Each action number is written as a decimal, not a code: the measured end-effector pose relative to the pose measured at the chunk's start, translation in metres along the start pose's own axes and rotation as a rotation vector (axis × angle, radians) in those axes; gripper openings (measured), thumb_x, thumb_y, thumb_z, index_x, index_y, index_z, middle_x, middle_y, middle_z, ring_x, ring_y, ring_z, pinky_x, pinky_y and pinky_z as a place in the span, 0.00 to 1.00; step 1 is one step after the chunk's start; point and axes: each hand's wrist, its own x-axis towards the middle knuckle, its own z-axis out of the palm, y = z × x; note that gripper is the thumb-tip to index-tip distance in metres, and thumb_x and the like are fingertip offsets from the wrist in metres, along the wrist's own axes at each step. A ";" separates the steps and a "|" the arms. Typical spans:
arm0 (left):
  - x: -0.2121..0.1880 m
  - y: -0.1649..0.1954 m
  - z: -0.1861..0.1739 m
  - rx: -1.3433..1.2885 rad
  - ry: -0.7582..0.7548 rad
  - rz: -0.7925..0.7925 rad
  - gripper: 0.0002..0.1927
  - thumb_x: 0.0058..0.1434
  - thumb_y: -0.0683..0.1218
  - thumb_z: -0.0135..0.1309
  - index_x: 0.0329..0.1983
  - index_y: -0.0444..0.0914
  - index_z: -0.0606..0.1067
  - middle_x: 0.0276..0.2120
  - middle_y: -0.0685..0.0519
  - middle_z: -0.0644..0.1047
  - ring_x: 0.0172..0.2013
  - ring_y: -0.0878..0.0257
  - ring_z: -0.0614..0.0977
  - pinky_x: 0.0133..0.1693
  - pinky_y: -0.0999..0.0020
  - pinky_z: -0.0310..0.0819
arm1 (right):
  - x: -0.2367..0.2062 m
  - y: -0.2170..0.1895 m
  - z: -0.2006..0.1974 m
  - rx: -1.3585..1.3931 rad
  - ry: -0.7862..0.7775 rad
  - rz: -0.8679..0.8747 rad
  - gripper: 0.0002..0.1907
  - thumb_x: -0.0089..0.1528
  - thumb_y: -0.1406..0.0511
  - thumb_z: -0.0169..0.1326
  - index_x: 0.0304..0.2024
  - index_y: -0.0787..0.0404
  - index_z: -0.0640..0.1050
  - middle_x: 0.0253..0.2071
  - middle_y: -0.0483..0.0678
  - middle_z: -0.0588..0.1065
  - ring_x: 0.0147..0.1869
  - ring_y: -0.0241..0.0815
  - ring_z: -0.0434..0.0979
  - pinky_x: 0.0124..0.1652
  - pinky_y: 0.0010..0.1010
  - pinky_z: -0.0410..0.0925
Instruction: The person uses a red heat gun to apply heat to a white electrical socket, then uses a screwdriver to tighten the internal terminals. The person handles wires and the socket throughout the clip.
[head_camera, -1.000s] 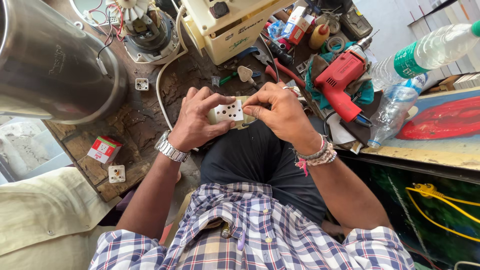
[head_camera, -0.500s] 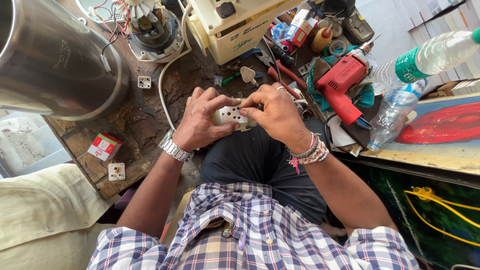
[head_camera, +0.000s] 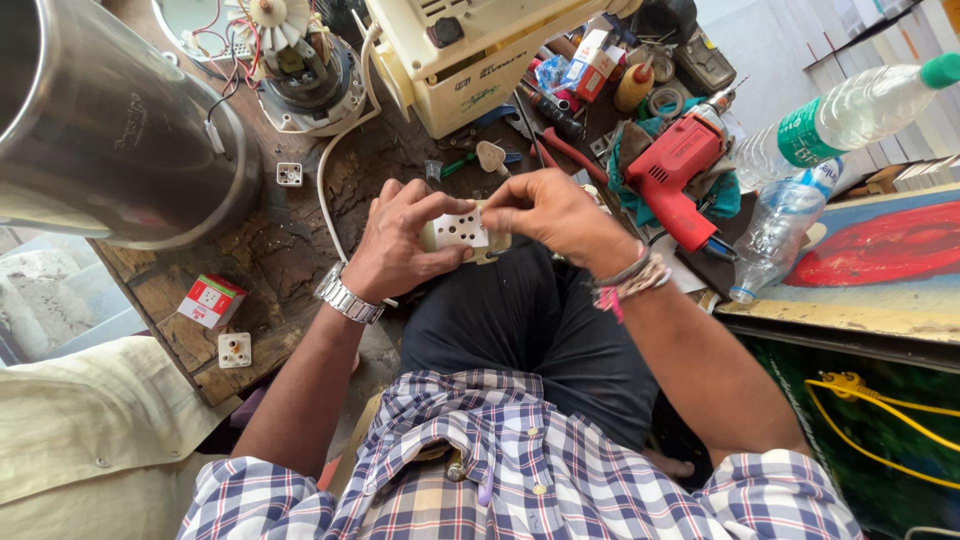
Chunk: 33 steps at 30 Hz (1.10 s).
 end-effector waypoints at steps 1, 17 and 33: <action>0.000 0.000 0.001 -0.003 -0.005 -0.007 0.27 0.47 0.54 0.69 0.52 0.50 0.81 0.36 0.54 0.71 0.42 0.54 0.69 0.48 0.57 0.63 | 0.001 0.001 -0.003 0.075 -0.041 0.005 0.09 0.61 0.66 0.63 0.42 0.64 0.83 0.38 0.45 0.82 0.41 0.30 0.80 0.43 0.23 0.73; 0.000 -0.005 0.001 -0.023 -0.017 0.002 0.27 0.47 0.53 0.69 0.52 0.51 0.81 0.36 0.55 0.71 0.42 0.55 0.69 0.48 0.57 0.63 | 0.002 -0.006 0.003 -0.167 0.048 -0.029 0.08 0.57 0.66 0.66 0.33 0.65 0.81 0.30 0.45 0.80 0.35 0.30 0.77 0.37 0.25 0.72; 0.002 0.002 -0.003 0.000 0.003 0.016 0.27 0.48 0.55 0.69 0.53 0.49 0.81 0.37 0.55 0.72 0.42 0.55 0.69 0.49 0.56 0.63 | 0.009 -0.008 -0.006 -0.062 -0.056 -0.002 0.08 0.59 0.65 0.63 0.37 0.64 0.81 0.32 0.44 0.80 0.35 0.32 0.79 0.36 0.25 0.74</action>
